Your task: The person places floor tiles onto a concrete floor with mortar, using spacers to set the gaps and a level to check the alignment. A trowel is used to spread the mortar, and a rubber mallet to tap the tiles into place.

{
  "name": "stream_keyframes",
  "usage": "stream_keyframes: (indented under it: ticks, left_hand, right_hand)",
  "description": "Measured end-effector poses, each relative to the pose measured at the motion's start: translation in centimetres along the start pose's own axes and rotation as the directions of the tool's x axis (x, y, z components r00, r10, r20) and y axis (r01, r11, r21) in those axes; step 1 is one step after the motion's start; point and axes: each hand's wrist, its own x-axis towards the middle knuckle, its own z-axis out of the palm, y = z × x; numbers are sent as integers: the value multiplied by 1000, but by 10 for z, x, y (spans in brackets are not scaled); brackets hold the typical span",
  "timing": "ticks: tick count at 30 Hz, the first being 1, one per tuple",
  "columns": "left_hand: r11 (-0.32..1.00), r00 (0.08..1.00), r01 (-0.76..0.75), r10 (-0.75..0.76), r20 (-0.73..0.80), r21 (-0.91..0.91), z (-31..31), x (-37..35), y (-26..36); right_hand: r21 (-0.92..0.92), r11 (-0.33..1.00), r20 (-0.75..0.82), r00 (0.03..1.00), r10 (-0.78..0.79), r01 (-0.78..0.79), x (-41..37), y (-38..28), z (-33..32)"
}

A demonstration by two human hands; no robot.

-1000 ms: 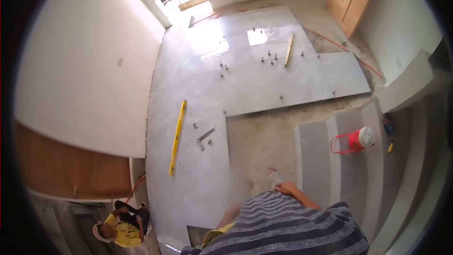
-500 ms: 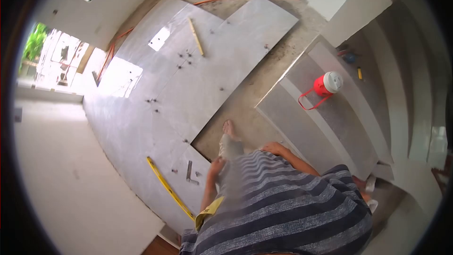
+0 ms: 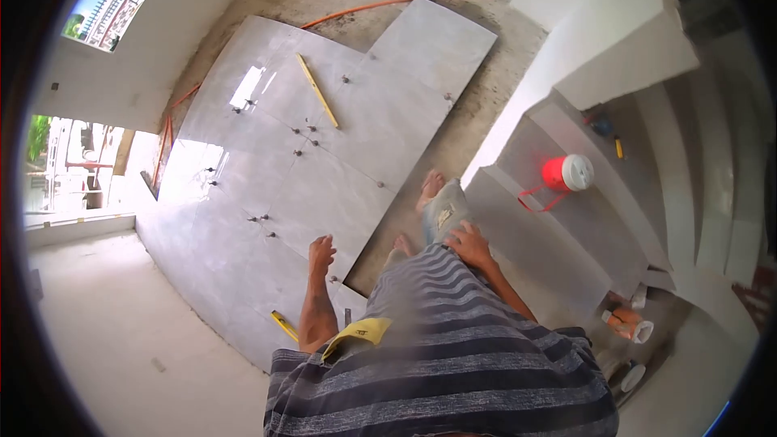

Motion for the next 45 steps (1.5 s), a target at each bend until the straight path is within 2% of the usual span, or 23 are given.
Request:
stream_keyframes:
  ticks: [4, 8, 9, 10, 11, 14, 18, 19, 20, 23, 24, 26, 27, 31, 33, 35, 36, 38, 39, 40, 41, 42, 45]
  left_hand:
    - [980, 1000, 24, -27, -9, -196, 39, 26, 52]
    - [960, 975, 216, -220, -6, -177, 86, 39, 79]
    - [899, 993, -36, -16, 116, 435, 93, 67, 40]
    - [445, 942, -325, 75, 327, 835, 99, 101, 21]
    - [401, 940, -338, 105, 324, 852, 118, 92, 51]
    - [751, 972, -224, 129, 196, 621, 146, 91, 110]
    - [855, 959, -275, 276, 64, 440, 151, 136, 197]
    - [871, 950, -295, 312, 22, 393, 152, 150, 220]
    - [882, 935, -324, 353, -24, 343, 150, 166, 249]
    - [985, 993, 56, -36, -117, 165, 161, 176, 395]
    - [946, 993, -97, 115, -40, 311, 161, 213, 402]
    - [739, 906, -418, 383, 181, 528, 163, 317, 406]
    - [844, 978, -207, 196, 74, 495, 172, 331, 453]
    - [898, 973, -222, 177, 148, 380, 167, 402, 629]
    - [946, 929, -237, 155, 336, 219, 143, 499, 663]
    - [948, 958, 140, -203, 203, 286, 146, 577, 816]
    - [931, 955, 80, -173, 239, 357, 141, 642, 863]
    - [396, 844, -534, 294, 448, 747, 119, 832, 920]
    - [-16, 714, -583, 467, 522, 812, 113, 920, 946]
    - [142, 847, -485, 320, 423, 863, 132, 888, 1038]
    - [-134, 404, -769, 656, 637, 625, 124, 922, 1066]
    - [528, 745, -666, 513, 427, 527, 152, 880, 1141]
    - [593, 789, -614, 452, 416, 521, 181, 852, 1236]
  right_hand:
    - [-49, 998, 138, 990, 36, -29, 86, -13, -40]
    - [-19, 996, 138, 987, -82, 85, 192, 46, -55]
    - [-12, 998, 138, 988, -67, 69, 211, 53, -80]
    - [0, 999, 133, 990, -53, 54, 234, 57, -105]
    - [109, 984, 108, 982, -154, 143, 267, 84, -123]
    - [265, 961, 40, 994, -99, 85, 325, 94, -223]
    - [125, 989, 35, 995, -89, 84, 405, 66, -374]
    - [47, 967, -76, 967, -245, 249, 432, 82, -387]
    - [107, 980, -226, 964, -139, 167, 467, 90, -393]
    - [440, 892, -251, 968, 8, 107, 506, 45, -468]
    - [534, 838, -289, 956, 51, 116, 523, 43, -483]
    - [613, 752, -386, 923, 17, 243, 566, 70, -462]
    - [625, 757, -352, 934, 55, 191, 576, 69, -463]
    - [600, 799, -193, 963, 188, -36, 632, 46, -455]
    - [592, 801, -337, 930, 149, 87, 709, 58, -362]
    - [705, 699, -375, 899, 225, 119, 779, 12, -314]
    - [747, 659, -386, 864, 322, 88, 805, -29, -298]
    - [795, 606, -280, 860, 427, -42, 858, -112, -311]
    - [786, 601, -152, 897, 416, -146, 871, -155, -326]
    - [806, 560, -43, 926, 376, -191, 870, -196, -334]
    - [816, 525, 67, 941, 331, -243, 868, -236, -341]
    - [861, 466, 71, 956, 284, -203, 890, -256, -351]
    - [876, 482, -164, 925, 343, -23, 934, -290, -370]
